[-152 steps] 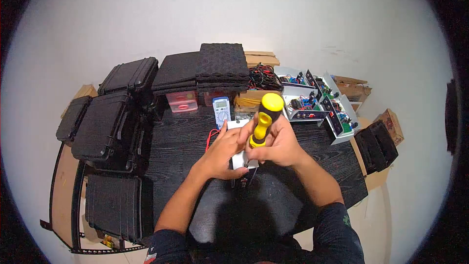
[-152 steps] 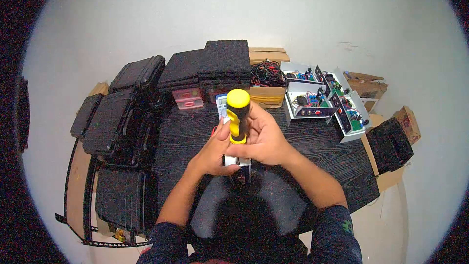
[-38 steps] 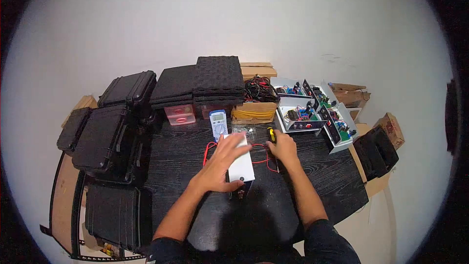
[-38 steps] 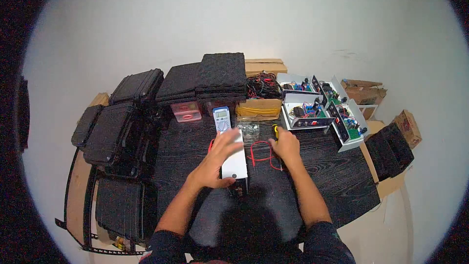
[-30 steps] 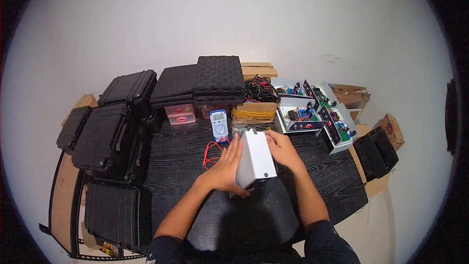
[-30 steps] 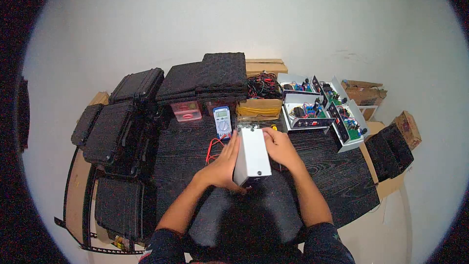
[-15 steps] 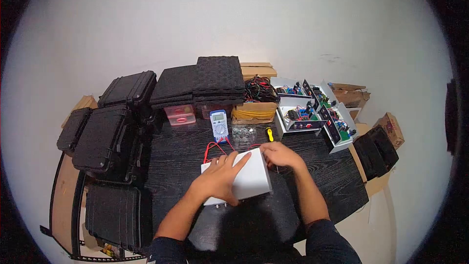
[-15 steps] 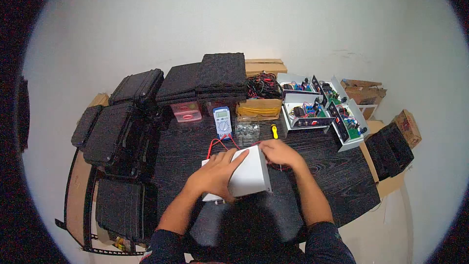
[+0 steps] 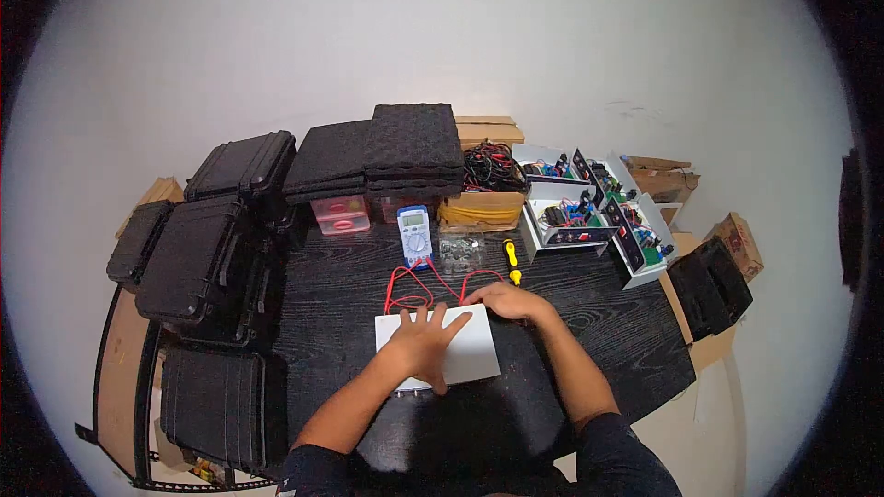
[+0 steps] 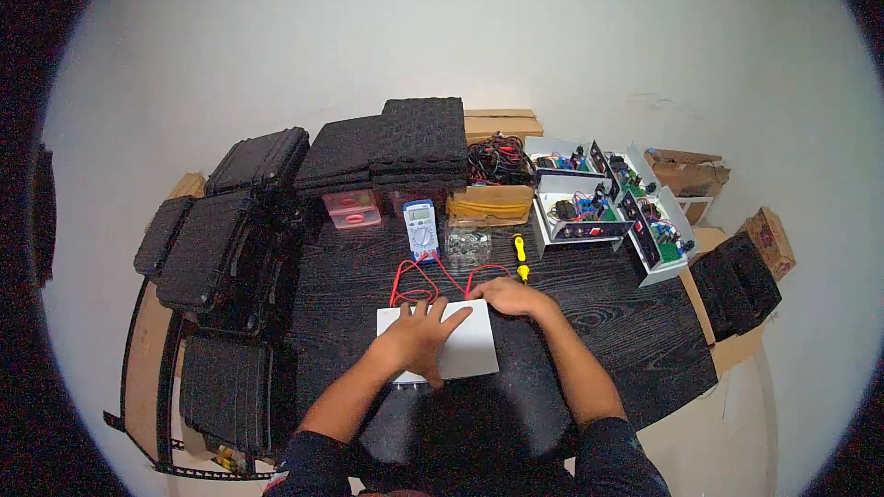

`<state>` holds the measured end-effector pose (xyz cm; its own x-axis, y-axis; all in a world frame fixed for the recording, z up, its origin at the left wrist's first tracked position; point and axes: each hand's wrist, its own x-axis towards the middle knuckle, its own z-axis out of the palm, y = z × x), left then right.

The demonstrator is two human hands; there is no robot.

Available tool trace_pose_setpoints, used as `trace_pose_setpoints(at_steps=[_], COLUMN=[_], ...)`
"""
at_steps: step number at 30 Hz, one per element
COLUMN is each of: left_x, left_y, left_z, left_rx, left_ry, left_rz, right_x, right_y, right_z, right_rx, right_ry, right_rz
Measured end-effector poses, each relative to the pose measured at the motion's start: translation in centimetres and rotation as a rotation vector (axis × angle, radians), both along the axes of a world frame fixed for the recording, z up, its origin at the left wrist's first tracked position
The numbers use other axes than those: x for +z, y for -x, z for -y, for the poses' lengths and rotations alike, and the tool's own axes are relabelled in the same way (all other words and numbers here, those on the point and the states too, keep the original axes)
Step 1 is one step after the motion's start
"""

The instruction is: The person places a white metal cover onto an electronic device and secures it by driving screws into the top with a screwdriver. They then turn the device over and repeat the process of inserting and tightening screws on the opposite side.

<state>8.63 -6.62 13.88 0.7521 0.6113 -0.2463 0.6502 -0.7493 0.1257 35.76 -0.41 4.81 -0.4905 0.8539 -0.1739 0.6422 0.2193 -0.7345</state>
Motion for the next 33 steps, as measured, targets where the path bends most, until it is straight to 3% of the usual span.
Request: trace_pose_setpoints(at_steps=[5,11,14,19,26,33], left_x=[-0.3,-0.8,-1.4,1.2,2.1,3.7], left_y=[-0.1,0.2,1.7,4.1,4.6,4.5], left_z=[0.2,-0.1,-1.8,-3.0,-3.5,-3.6], left_rx=[0.003,-0.005,-0.010,0.091,0.059,-0.022], left_ry=[-0.028,-0.028,0.039,-0.118,-0.106,-0.031], left_rz=[-0.017,-0.030,0.226,0.491,0.587,0.665], right_x=[-1.1,1.1,4.7,7.5,4.9,5.8], right_y=[-0.3,1.4,3.8,8.2,10.4,10.8], right_z=[-0.4,0.9,3.9,7.2,8.5,7.9], right_rx=[0.103,0.041,0.019,0.157,0.251,0.259], right_ry=[-0.122,-0.098,-0.282,-0.309,-0.500,-0.499], right_rz=[-0.018,0.120,0.260,0.414,0.378,0.393])
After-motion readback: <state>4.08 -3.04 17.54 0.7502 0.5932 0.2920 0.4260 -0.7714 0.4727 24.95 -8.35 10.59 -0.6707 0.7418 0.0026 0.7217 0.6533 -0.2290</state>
